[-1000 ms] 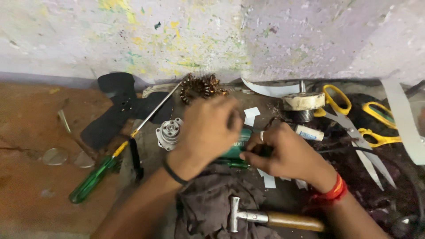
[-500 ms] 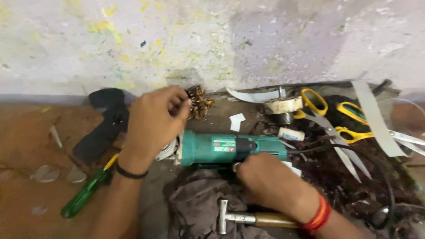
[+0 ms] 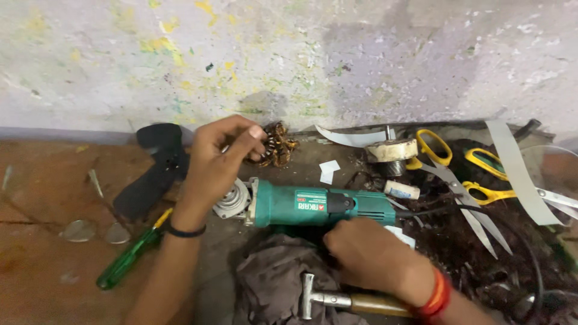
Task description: The person disassembles a teal power tool, likely a router, by removing the outer casing and internal components. They use a hammer to tap parts of the tool and a screwdriver to loosen screws, eventually extracting the motor assembly and cleaning it with a cloth.
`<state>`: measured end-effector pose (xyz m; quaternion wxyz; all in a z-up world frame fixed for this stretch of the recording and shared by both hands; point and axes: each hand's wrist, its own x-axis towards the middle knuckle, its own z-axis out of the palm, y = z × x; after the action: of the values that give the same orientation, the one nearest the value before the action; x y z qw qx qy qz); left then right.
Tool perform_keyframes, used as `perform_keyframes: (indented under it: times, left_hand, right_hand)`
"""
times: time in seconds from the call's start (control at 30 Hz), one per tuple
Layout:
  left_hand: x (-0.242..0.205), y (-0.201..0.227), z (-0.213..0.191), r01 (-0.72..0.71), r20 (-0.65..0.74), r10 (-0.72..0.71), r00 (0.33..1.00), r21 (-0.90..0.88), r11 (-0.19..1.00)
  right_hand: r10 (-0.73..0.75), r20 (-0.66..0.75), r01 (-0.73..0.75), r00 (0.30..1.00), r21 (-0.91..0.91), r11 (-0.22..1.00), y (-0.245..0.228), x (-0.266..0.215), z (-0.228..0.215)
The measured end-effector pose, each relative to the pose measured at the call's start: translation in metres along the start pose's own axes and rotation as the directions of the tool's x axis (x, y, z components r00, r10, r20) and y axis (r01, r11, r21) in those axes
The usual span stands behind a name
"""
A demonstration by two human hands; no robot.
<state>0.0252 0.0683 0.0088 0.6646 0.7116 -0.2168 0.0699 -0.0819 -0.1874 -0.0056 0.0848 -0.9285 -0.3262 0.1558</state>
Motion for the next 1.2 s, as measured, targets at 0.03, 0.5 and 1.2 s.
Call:
perform_keyframes:
  times: [0.03, 0.5, 1.2]
  left_hand:
    - [0.003, -0.006, -0.007, 0.057, 0.09, -0.051, 0.995, -0.075, 0.996]
    - [0.014, -0.073, -0.028, 0.307, 0.425, -0.242, 0.872, -0.091, 0.947]
    - [0.005, -0.079, 0.04, 0.242, -0.098, -0.384, 0.918, -0.629, 0.739]
  right_hand:
    - [-0.015, 0.021, 0.014, 1.0, 0.043, 0.999, 0.006, -0.004, -0.008]
    - [-0.067, -0.186, 0.196, 0.98, 0.867, 0.457, 0.082, -0.029, -0.025]
    - [0.073, -0.617, 0.621, 0.784, 0.774, -0.125, 0.022, 0.018, -0.023]
